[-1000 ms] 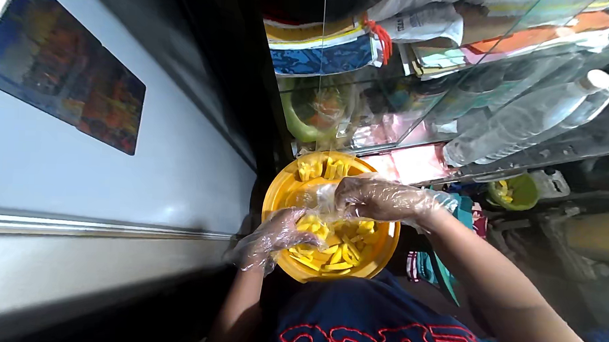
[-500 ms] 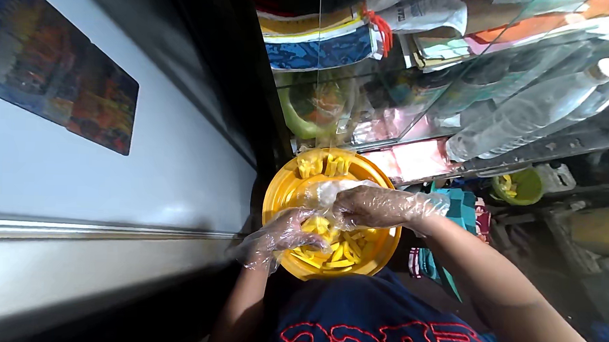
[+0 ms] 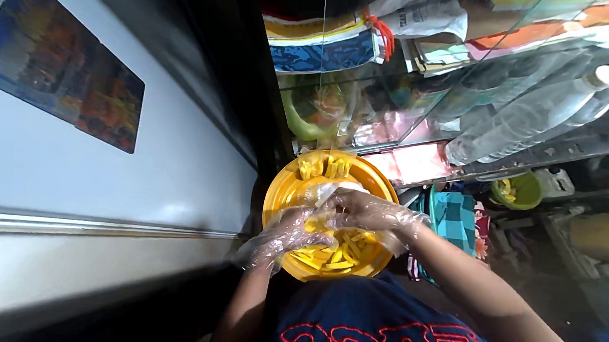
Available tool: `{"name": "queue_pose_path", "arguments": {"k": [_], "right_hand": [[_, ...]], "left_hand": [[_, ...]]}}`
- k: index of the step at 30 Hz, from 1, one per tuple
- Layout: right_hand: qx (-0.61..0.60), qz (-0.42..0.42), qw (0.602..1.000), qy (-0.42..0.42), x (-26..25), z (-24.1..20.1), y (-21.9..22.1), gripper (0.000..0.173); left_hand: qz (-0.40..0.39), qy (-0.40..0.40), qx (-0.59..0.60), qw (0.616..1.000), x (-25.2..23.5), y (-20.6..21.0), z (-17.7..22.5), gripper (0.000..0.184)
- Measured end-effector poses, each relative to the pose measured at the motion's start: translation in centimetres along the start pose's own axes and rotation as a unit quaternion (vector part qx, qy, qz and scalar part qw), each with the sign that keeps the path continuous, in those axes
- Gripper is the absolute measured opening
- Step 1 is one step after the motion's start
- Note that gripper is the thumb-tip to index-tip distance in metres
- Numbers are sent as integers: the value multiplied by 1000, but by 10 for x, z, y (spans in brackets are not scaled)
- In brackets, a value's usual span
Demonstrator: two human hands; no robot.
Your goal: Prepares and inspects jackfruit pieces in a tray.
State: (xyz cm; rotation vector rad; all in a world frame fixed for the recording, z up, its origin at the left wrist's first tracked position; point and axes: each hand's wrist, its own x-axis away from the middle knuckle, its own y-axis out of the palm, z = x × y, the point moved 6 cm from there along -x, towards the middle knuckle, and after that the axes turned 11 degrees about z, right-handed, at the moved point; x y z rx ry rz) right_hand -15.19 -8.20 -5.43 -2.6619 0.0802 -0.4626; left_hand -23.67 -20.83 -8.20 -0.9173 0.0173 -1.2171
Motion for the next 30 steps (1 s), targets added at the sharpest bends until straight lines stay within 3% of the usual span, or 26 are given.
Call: {"name": "queue_pose_path", "arguments": {"k": [3, 7, 13, 15, 19, 24, 28, 30], "right_hand": [[-89, -5, 996, -9, -1, 4, 6, 7], [-125, 16, 991, -48, 3, 2, -5, 8], [6, 124, 990, -60, 7, 4, -29, 17], [66, 109, 985, -113, 6, -2, -20, 17], [57, 62, 992, -92, 1, -3, 0, 19], [-19, 19, 998, -61, -1, 4, 6, 11], [49, 39, 993, -101, 0, 1, -2, 20], [70, 53, 988, -129, 1, -3, -6, 20]], "left_hand": [[5, 13, -15, 1000, -1, 3, -2, 74], [15, 4, -12, 1000, 3, 0, -3, 69], [61, -14, 1, 998, 5, -5, -9, 57], [67, -6, 8, 998, 6, -6, -6, 54], [100, 27, -39, 994, 5, -2, -6, 43], [33, -64, -37, 997, 10, -5, 13, 34], [63, 42, 31, 997, 4, -1, -6, 38], [60, 30, 36, 997, 3, -2, -4, 41]]}}
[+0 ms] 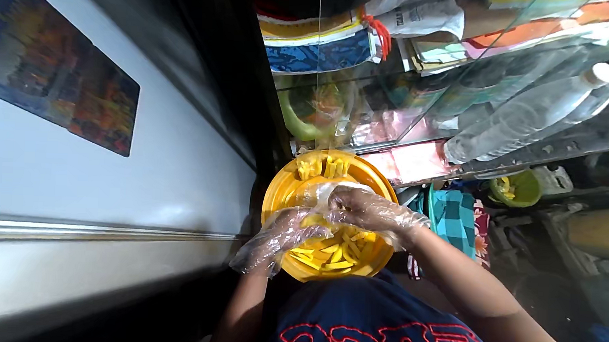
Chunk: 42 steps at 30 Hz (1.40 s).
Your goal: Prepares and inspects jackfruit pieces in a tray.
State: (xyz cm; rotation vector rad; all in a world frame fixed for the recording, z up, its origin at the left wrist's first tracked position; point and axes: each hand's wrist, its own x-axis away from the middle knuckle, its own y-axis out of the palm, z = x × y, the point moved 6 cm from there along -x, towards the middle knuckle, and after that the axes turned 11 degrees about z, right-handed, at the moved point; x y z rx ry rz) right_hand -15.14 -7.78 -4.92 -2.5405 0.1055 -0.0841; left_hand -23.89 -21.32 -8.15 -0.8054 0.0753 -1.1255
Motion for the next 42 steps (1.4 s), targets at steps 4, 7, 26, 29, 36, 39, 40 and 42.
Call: {"name": "queue_pose_path", "arguments": {"k": [4, 7, 26, 29, 36, 39, 40, 42], "right_hand": [[-20, 26, 998, -56, 1, -9, -3, 19], [-1, 9, 999, -43, 2, -12, 0, 18], [-24, 37, 990, 137, 6, 12, -26, 35], [6, 0, 995, 104, -5, 8, -13, 45], [7, 32, 993, 114, -14, 21, -5, 19], [-19, 34, 988, 150, -12, 29, -5, 18], [-26, 53, 988, 145, -10, 34, -3, 18], [-40, 71, 986, 143, -7, 38, -2, 18]], "left_hand": [[-22, -52, -7, 998, 3, -7, 17, 51], [4, 0, 21, 1000, -4, -1, -10, 52], [-5, -69, -78, 995, -3, -5, -4, 67], [33, -74, -11, 997, -5, -1, -13, 60], [-14, -57, 410, 910, 14, 17, -10, 33], [-18, -47, 430, 902, 14, 20, -12, 34], [-22, -41, 426, 903, 12, 21, -13, 35], [-22, -47, 412, 910, 9, 23, -15, 38]]}}
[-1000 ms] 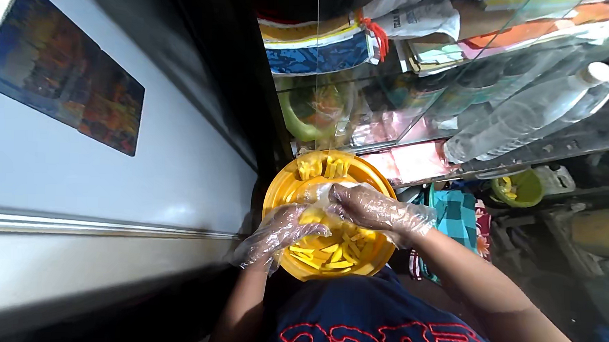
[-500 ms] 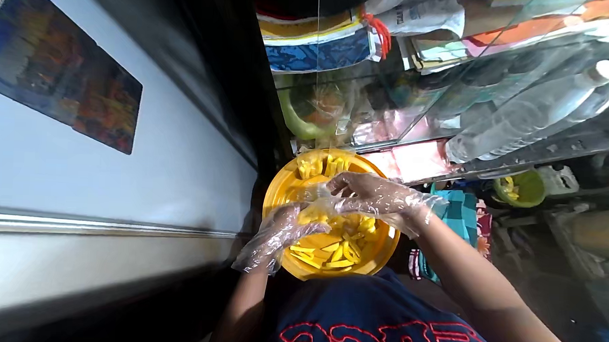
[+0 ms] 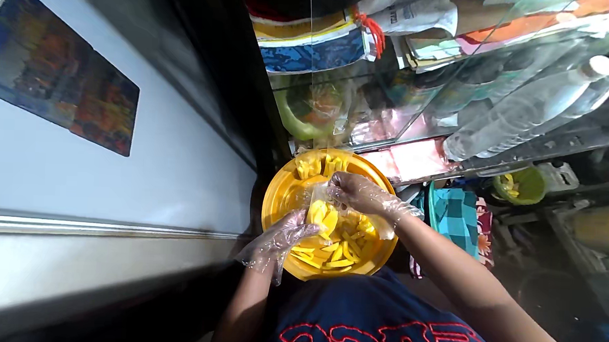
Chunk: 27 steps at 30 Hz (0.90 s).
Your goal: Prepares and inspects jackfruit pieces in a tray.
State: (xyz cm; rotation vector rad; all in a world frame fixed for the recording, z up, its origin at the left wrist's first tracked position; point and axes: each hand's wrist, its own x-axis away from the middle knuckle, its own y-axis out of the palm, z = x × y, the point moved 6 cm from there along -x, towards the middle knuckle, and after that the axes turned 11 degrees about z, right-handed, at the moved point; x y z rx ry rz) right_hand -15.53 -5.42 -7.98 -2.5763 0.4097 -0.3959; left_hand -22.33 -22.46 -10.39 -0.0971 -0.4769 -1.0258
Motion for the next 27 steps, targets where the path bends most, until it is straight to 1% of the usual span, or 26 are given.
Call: {"name": "queue_pose_path", "arguments": {"k": [3, 5, 7, 8, 11, 14, 16, 20, 22, 24, 27], "right_hand": [[4, 4, 1000, -23, 1, -4, -1, 20], [35, -18, 999, -29, 0, -12, 0, 31], [69, -66, 995, -16, -2, -11, 5, 46], [78, -79, 994, -15, -2, -10, 8, 48], [69, -81, 994, -36, -1, -10, 14, 37], [40, -71, 996, -45, -1, -11, 15, 29], [41, -66, 996, -41, -1, -12, 14, 30], [75, -61, 994, -48, -1, -17, 15, 40], [87, -44, 993, -64, -2, -21, 17, 36], [90, -22, 992, -84, -2, -22, 17, 28], [93, 6, 991, -100, -5, -23, 14, 26]], "left_hand": [[11, -4, -27, 1000, -2, 1, 0, 40], [11, 3, -45, 999, -4, 0, -1, 44], [13, 0, -62, 998, -6, -1, -2, 43], [14, -1, -70, 997, -7, -1, -4, 44], [12, -8, -85, 996, -8, 1, -5, 47], [4, -3, -72, 997, -9, 1, -6, 50], [0, 3, -52, 999, -10, 1, -9, 48], [21, -4, -59, 998, -12, -1, -8, 42], [27, -5, -65, 998, -12, -1, -7, 40], [10, 1, -62, 998, -16, -1, -8, 43], [1, 0, -46, 999, -18, -3, -10, 48]]}}
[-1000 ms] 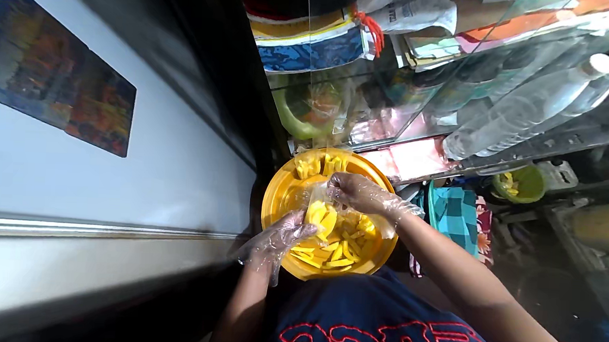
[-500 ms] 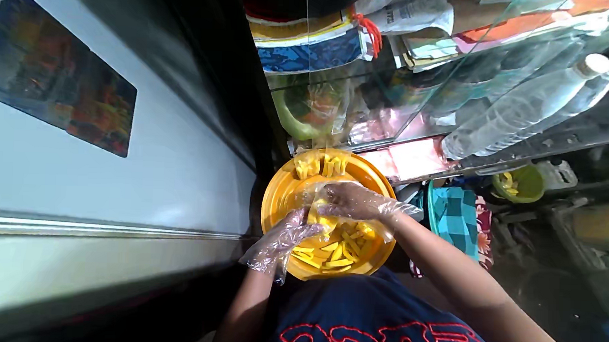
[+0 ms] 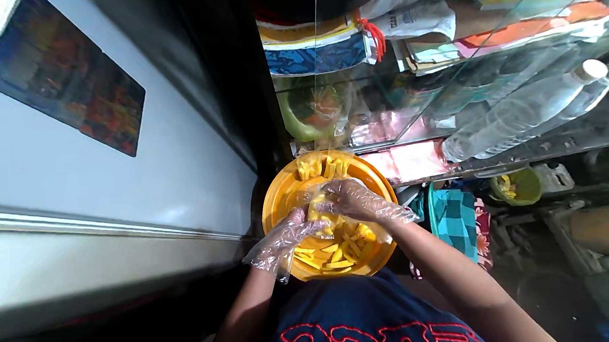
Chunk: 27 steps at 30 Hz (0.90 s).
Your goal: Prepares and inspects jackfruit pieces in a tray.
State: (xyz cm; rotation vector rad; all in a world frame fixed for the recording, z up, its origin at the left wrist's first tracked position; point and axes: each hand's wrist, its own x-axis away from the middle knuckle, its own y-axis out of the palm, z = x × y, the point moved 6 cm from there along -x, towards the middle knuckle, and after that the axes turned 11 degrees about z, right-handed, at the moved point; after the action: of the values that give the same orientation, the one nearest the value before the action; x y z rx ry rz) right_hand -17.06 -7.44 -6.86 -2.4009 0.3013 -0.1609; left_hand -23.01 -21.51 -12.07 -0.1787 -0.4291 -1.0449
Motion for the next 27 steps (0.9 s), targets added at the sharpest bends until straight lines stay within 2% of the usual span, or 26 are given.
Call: {"name": "queue_pose_path", "arguments": {"k": [4, 7, 10, 14, 17, 20, 23, 25, 27], "right_hand": [[11, 37, 998, -39, -1, -5, -3, 21], [-10, 25, 998, -56, -1, -11, 1, 16], [-32, 2, 999, -34, 0, -10, 8, 17], [-33, 29, 999, -5, 0, 3, 18, 19], [10, 14, 1000, 8, -3, 6, 15, 29], [-6, -35, 999, 31, -4, 8, 15, 40], [-41, -47, 991, 115, 0, 9, 15, 67], [-74, -36, 984, 157, 5, 8, 20, 84], [-78, -14, 983, 164, 9, 10, 26, 83]], "left_hand": [[6, -3, 0, 1000, 4, 1, 5, 35], [6, 11, -9, 1000, 2, -1, 0, 28], [2, 39, -52, 998, 1, -2, -1, 32], [36, 40, -108, 993, 1, -5, 0, 34], [87, 21, -89, 992, 2, -9, -1, 36], [137, -11, -107, 985, 6, -10, 5, 37], [172, -4, -130, 977, 3, -12, 4, 38], [206, 4, -98, 974, 5, -14, 5, 40], [233, 14, -51, 971, 8, -13, 5, 38]]}}
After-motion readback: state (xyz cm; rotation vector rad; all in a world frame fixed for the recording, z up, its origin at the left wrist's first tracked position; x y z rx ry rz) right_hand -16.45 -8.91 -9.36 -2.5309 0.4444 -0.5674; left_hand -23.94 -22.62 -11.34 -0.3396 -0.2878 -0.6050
